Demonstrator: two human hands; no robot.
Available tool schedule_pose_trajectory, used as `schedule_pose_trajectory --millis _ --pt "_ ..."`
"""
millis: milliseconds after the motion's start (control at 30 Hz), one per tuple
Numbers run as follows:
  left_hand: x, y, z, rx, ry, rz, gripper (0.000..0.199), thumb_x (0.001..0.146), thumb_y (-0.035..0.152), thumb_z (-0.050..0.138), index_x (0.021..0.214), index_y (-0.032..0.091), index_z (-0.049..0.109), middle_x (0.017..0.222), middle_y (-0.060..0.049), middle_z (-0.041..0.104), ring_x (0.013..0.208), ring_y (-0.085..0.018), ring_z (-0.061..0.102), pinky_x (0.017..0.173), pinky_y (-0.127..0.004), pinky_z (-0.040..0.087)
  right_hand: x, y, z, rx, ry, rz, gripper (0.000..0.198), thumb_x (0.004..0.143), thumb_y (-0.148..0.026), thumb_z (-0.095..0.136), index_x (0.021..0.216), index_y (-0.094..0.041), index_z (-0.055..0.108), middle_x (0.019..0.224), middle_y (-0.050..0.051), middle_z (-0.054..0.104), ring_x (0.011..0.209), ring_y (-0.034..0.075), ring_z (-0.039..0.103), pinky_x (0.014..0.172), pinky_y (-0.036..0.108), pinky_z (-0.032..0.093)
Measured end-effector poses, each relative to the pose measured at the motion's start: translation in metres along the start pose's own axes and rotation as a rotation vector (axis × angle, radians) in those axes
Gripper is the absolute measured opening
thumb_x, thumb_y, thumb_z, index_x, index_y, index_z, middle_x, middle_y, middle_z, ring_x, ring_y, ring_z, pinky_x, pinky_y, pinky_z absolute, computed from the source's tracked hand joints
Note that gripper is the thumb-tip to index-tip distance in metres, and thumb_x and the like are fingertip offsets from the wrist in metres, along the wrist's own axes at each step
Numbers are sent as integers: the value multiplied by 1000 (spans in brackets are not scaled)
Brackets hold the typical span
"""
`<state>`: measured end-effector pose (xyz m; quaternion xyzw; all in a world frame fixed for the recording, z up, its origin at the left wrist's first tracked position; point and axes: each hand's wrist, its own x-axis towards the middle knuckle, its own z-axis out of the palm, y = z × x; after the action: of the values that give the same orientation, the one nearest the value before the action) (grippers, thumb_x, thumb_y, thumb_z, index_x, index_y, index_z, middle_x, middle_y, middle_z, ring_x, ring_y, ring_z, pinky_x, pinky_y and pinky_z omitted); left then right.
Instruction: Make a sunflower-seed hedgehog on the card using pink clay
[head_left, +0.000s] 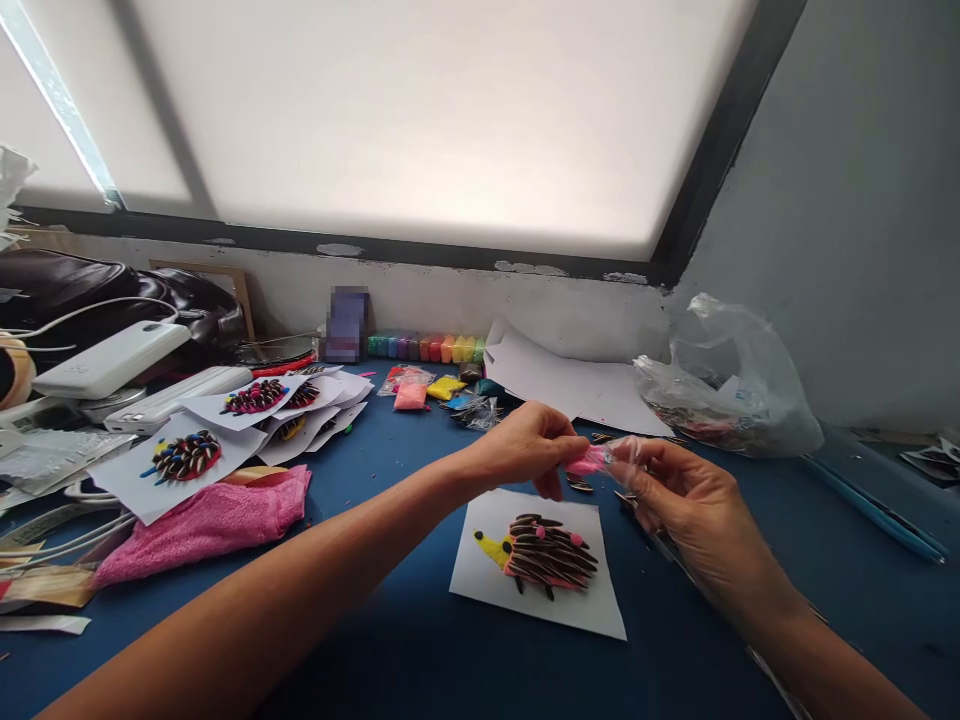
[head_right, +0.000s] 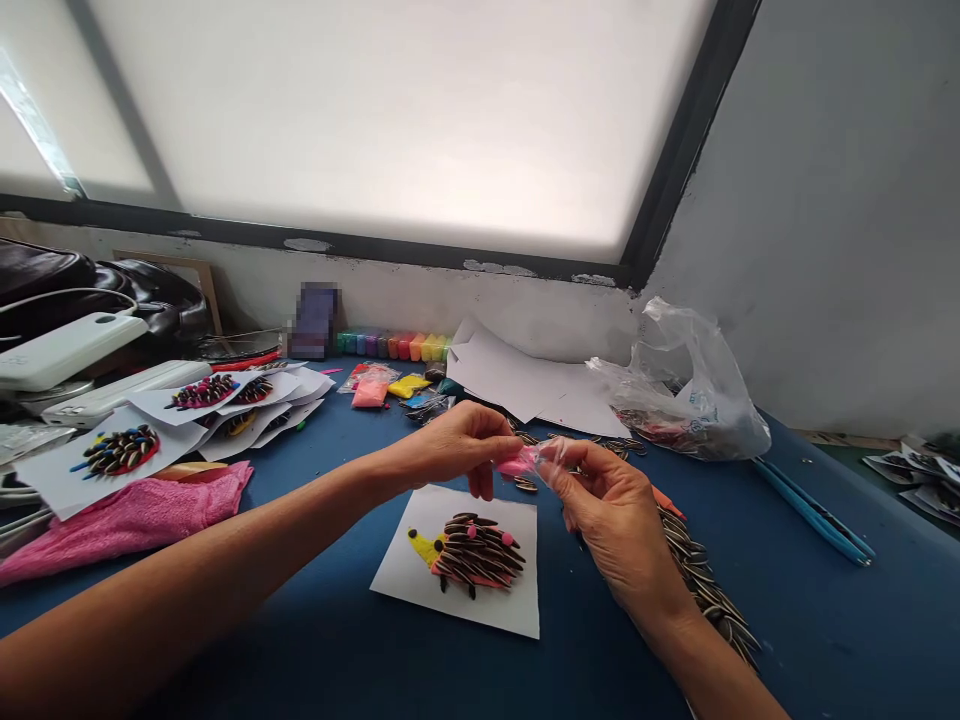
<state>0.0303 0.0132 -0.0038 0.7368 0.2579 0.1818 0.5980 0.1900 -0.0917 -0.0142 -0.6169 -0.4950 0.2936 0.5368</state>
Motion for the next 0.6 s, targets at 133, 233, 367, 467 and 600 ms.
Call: schedule_pose_trajectory --millis 133,233,367,467,600 --pt "2 1 -2 -98 14 53 20 88 26 62 76 10 60 60 -1 63 51 -8 61 54 -21 50 0 -1 -2 -26 -41 22 36 64 -54 79 67 -20 67 52 -5 44 45 7 35 40 22 28" --pt "5 -1 -8 -211 -102 58 13 81 19 69 86 7 66 70 -3 67 62 -8 65 68 -24 55 1 -2 -5 -52 -63 45 39 66 -55 78 77 -18 72 53 -4 44 45 7 32 40 22 25" --pt "10 -8 -10 -277 -91 86 23 72 13 75 92 6 66 70 -4 68 61 -10 65 66 -25 55 1 -2 -5 -76 -81 53 44 66 -57 77 89 -19 76 54 -4 46 45 7 31 40 22 27" --pt "10 -11 -2 -300 -28 108 19 72 15 75 85 6 63 64 -3 66 54 -9 62 56 -23 52 -1 -1 -1 -100 -90 36 41 65 -57 77 83 -21 76 50 -4 44 44 7 30 38 22 26" --pt "8 -11 9 -363 36 125 12 72 8 71 76 8 60 59 -1 63 50 -8 59 52 -20 48 -4 -3 4 -128 -66 -13 40 65 -57 77 87 -23 76 64 -1 58 46 7 36 40 22 30"
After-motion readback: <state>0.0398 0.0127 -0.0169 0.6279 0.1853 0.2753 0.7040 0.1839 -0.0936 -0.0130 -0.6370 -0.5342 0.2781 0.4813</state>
